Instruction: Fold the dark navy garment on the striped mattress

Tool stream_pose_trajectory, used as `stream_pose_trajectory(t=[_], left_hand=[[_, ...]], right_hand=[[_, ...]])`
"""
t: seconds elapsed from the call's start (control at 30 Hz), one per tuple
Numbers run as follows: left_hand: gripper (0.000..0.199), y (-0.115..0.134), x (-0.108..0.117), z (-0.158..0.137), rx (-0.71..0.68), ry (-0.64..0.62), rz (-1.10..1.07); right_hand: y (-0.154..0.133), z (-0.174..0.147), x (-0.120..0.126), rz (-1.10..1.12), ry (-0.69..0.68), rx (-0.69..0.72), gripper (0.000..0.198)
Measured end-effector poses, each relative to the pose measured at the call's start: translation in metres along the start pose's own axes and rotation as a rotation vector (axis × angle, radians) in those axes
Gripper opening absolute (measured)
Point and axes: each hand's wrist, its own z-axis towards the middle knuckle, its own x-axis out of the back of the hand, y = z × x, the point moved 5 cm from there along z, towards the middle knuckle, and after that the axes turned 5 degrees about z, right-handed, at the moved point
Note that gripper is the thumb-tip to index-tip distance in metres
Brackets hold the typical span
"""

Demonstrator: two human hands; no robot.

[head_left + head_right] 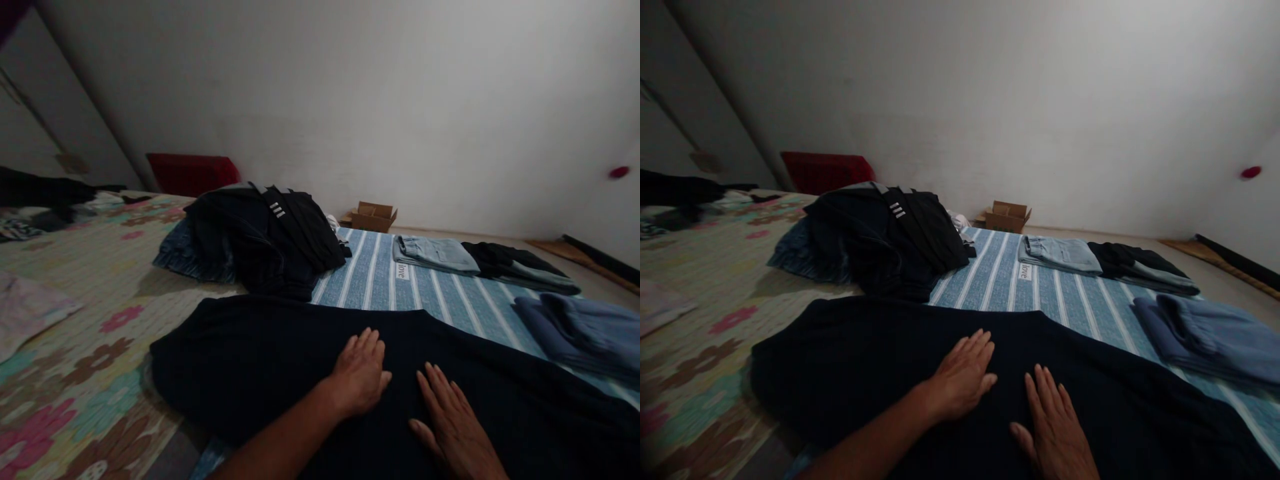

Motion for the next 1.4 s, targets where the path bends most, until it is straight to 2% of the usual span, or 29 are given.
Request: stream_pose_trajectory(t=[0.17, 0.3, 0.43, 0.53, 0.73, 0.87, 0.97, 1.03, 1.1, 1.27, 1.33, 1.4], left_hand=[[0.075, -0.034, -0.018, 0.026, 0.074, 0.004, 0.071], [0.074, -0.040, -0.028, 0.024, 0.045, 0.093, 0.082], [0.079, -0.041, -0.025, 0.020, 0.107, 0.199, 0.108], [0.087, -0.044, -0.026, 0.021, 0.170, 0.167, 0.096], [0.090, -0.043, -0.028, 0.022, 0.180, 0.070, 0.062], [0.087, -0.040, -0.018, 0.015, 0.171, 0.021, -0.015], [0.081, -0.043, 0.001, -0.002, 0.176, 0.004, -0.070], [0.075, -0.054, 0.018, -0.020, 0.205, 0.039, -0.070], [0.068, -0.076, 0.038, -0.042, 0.291, 0.138, -0.021], [0.053, -0.156, 0.083, -0.119, 0.743, 0.438, 0.316], [0.052, -0.184, 0.092, -0.150, 0.923, 0.475, 0.419], [0.054, -0.207, 0.095, -0.177, 1.078, 0.468, 0.435]], right_hand=[[0.001, 0.001, -0.002, 0.006, -0.005, -0.016, 0.065], [0.001, 0.001, -0.005, -0.015, 0.000, -0.001, 0.066], [0.002, 0.001, -0.006, -0.028, 0.013, 0.012, 0.066], [0.004, 0.000, -0.008, -0.025, 0.015, 0.017, 0.066], [0.008, -0.004, -0.011, -0.036, 0.090, 0.082, 0.070], [0.010, -0.007, -0.014, -0.051, 0.128, 0.124, 0.071], [0.014, -0.008, -0.018, -0.027, 0.115, 0.111, 0.070], [0.017, -0.008, -0.020, -0.008, 0.108, 0.096, 0.071], [0.019, -0.009, -0.021, -0.001, 0.121, 0.095, 0.072], [0.010, -0.007, -0.011, -0.012, 0.198, 0.149, 0.073], [-0.001, -0.003, -0.001, 0.014, 0.195, 0.163, 0.071], [-0.017, 0.004, 0.009, 0.053, 0.165, 0.170, 0.068]])
